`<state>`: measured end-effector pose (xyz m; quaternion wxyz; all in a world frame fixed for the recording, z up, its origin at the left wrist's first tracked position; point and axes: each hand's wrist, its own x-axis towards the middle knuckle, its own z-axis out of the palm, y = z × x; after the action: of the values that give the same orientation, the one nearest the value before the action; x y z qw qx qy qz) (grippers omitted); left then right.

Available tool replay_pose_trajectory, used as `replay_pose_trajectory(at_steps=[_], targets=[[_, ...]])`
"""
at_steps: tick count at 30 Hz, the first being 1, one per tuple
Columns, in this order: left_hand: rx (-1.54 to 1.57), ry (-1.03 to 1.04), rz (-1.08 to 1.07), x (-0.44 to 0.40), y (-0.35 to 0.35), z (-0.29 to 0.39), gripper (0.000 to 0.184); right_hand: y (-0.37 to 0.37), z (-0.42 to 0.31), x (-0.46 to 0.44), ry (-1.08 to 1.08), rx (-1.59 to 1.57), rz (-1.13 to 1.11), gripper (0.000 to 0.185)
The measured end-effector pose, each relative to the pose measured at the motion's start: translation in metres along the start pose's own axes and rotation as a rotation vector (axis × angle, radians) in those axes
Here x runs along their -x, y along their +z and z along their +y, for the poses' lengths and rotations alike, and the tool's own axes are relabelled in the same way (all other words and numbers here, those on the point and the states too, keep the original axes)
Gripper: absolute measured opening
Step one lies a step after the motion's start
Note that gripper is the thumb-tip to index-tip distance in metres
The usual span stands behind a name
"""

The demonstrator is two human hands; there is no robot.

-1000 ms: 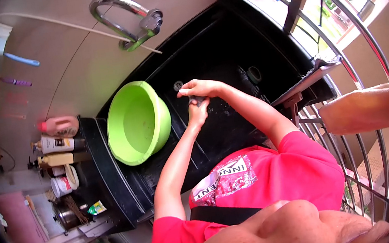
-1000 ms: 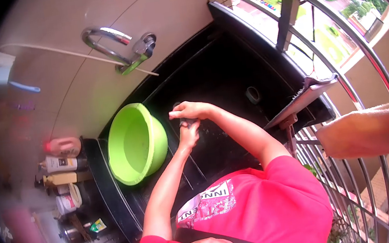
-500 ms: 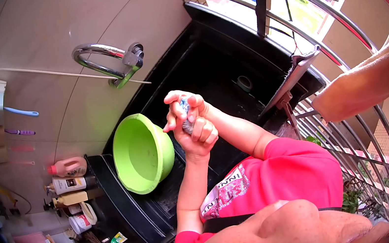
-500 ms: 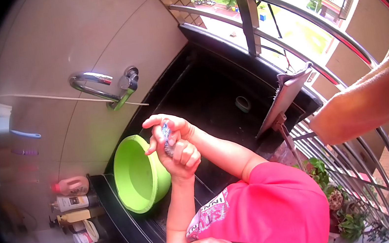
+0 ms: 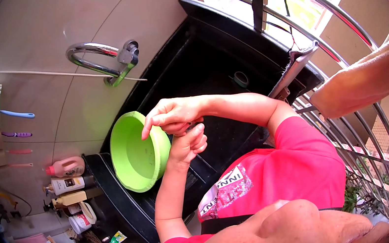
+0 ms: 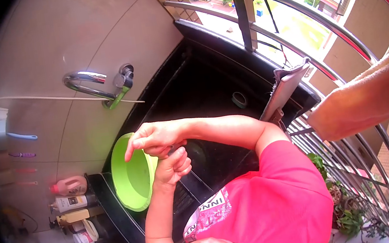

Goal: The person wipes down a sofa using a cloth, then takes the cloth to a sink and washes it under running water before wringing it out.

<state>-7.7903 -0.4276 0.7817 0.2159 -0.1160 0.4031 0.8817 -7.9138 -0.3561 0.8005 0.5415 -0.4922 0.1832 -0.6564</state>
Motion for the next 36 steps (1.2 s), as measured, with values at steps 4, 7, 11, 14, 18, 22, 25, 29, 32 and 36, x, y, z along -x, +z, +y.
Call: replay_pose_trajectory(at_steps=[4, 7, 11, 14, 18, 22, 25, 29, 32, 36], targets=[[-0.199, 0.074, 0.266, -0.008, -0.020, -0.010, 0.011, 0.000, 0.010, -0.006, 0.109, 0.212, 0.098, 0.037], [-0.396, 0.176, 0.417, -0.014, -0.032, -0.018, 0.017, 0.006, 0.014, -0.009, 0.048, 0.606, 0.178, 0.031], [-0.508, 0.226, 0.660, -0.022, -0.052, -0.036, 0.019, 0.000, 0.042, -0.013, 0.001, 0.617, 0.260, 0.029], [-0.606, 0.343, 0.811, -0.031, -0.076, -0.051, 0.021, -0.003, 0.057, -0.010, 0.019, 0.613, 0.381, 0.029], [-1.068, 0.815, 0.892, -0.055, -0.151, -0.081, 0.012, -0.018, 0.096, -0.012, -0.013, 0.539, 0.626, 0.028], [-1.360, 0.808, 1.011, -0.051, -0.140, -0.079, 0.012, -0.035, 0.130, -0.016, -0.172, 0.447, 0.762, 0.027], [-1.743, 0.706, 1.040, -0.053, -0.156, -0.084, 0.011, -0.043, 0.146, -0.016, -0.135, 0.359, 0.930, 0.029], [-1.552, 0.472, 1.133, -0.057, -0.157, -0.089, 0.012, -0.058, 0.169, -0.014, -0.077, 0.354, 1.134, 0.030], [-1.555, 0.442, 1.156, -0.061, -0.170, -0.099, 0.015, -0.068, 0.188, -0.009, -0.099, 0.348, 1.247, 0.031], [-1.539, 0.373, 1.166, -0.061, -0.176, -0.111, 0.017, -0.071, 0.202, 0.001, 0.023, 0.198, 1.348, 0.033]])
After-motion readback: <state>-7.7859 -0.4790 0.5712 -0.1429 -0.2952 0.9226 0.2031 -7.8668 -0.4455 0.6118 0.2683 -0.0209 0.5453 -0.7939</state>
